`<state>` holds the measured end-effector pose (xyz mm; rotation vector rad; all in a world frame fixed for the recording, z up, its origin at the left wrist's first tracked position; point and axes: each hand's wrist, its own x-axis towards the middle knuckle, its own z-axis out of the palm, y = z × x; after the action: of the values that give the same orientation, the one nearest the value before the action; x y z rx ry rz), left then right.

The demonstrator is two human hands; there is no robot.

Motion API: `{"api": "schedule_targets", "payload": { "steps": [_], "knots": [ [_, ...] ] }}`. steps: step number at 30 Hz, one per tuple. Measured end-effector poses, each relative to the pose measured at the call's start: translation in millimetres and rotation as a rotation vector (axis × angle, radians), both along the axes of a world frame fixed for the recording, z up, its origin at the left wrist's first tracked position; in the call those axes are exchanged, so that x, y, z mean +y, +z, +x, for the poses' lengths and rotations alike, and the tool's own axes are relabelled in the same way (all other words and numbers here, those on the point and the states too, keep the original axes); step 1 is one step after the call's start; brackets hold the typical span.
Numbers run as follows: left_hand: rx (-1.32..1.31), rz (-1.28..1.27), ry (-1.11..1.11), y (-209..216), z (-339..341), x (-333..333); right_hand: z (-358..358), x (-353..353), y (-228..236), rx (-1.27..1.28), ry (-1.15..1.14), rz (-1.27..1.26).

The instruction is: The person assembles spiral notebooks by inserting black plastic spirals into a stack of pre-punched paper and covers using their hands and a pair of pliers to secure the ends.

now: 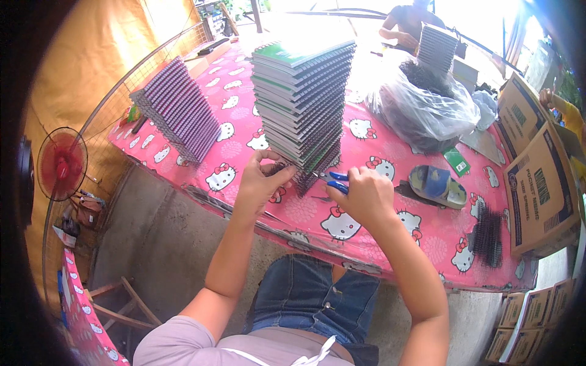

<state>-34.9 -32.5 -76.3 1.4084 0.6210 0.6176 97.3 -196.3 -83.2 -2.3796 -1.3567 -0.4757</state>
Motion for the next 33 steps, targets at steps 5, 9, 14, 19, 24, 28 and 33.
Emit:
{"api": "schedule_targets", "payload": {
  "steps": [5, 9, 14, 19, 24, 28, 33],
  "knots": [
    [-0.107, 0.08, -0.023, -14, 5, -4, -1, 13, 1, 0.024, 0.038, 0.016],
    [0.011, 0.079, -0.041, -10, 2, 1, -5, 7, 9, 0.254, -0.052, -0.198],
    [-0.024, 0.016, -0.033, -10, -1, -7, 4, -9, -14, -0.123, 0.049, 0.116],
    [-0.054, 0.33, -0.004, -41, 10, -2, -2, 7, -13, -0.079, 0.046, 0.093],
    [0.047, 0.298, 0.019, -31, 5, 5, -10, 1, 2, 0.278, -0.076, -0.253],
    [0.086, 0.015, -0.04, -17, -1, 0, 0, -5, -21, -0.022, -0.018, 0.016],
    [-0.07, 0.096, -0.035, -45, 6, 3, -6, 12, -13, 0.09, 0.004, -0.067]
  ]
}}
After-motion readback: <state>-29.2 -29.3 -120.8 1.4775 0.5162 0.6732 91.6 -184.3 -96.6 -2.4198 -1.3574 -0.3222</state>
